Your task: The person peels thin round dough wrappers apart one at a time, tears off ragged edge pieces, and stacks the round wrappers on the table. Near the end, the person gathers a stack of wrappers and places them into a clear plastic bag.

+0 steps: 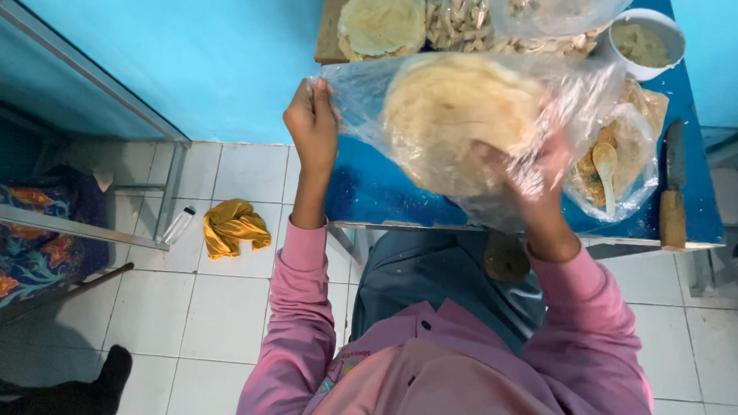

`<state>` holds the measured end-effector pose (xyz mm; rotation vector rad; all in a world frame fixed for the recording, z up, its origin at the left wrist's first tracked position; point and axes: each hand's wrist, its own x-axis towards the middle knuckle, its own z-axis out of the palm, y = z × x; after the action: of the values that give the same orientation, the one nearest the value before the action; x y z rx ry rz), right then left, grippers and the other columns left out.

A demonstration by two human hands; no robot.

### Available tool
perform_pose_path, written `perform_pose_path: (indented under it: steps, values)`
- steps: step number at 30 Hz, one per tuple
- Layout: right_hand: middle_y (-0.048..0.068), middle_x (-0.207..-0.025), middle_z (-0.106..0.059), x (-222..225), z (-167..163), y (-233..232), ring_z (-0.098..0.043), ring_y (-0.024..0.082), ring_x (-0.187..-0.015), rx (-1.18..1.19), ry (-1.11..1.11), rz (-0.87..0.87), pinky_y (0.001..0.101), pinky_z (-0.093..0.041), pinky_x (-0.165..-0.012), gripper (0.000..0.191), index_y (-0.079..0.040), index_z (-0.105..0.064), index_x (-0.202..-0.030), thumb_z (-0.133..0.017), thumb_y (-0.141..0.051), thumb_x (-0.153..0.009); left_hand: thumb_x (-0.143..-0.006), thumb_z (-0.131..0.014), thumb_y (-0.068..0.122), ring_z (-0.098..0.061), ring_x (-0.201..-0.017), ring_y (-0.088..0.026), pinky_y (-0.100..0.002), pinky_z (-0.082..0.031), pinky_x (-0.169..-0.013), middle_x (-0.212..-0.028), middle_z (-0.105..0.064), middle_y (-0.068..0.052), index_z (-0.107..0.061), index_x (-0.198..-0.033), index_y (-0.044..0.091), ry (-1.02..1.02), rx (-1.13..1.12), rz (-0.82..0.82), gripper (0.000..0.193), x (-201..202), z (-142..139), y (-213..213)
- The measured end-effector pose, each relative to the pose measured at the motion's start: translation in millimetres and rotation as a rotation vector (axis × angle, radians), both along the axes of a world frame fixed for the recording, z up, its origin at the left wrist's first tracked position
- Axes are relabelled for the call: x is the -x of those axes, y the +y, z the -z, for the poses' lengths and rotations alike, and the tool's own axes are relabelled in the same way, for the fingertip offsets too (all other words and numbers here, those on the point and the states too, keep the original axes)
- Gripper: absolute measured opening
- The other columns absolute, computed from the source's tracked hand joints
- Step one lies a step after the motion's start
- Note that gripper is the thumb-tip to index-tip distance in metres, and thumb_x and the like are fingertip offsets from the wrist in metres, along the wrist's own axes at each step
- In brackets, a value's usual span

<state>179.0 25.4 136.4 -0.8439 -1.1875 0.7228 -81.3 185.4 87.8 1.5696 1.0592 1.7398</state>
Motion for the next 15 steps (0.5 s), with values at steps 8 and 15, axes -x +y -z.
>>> perform_pose_path:
  steps: [8,15]
  values:
    - [0.015,-0.150,-0.048,-19.3,1.4,-53.3,-0.051,0.027,-0.137,-0.333,0.250,0.380,0.0402,-0.044,-0.119,0.073,-0.004,-0.035,-0.159,-0.079,0.005,-0.102,-0.107,-0.057,0.016,-0.053,-0.055,-0.024,-0.039,-0.045,-0.055,-0.066,-0.058,-0.012,-0.067,-0.085,0.000,0.329,-0.080,-0.146,0.029,26.4,33.2,29.1]
    - [0.025,-0.161,-0.041,-45.2,-26.2,-106.2,-0.048,0.038,-0.144,-0.430,0.297,0.566,0.0522,-0.042,-0.123,0.075,-0.005,-0.025,-0.162,-0.067,0.000,-0.100,-0.097,-0.073,0.029,-0.068,-0.069,-0.040,-0.047,-0.051,-0.065,-0.070,-0.068,-0.024,-0.072,-0.085,-0.006,0.880,0.261,-0.062,0.037,73.1,51.9,44.6]
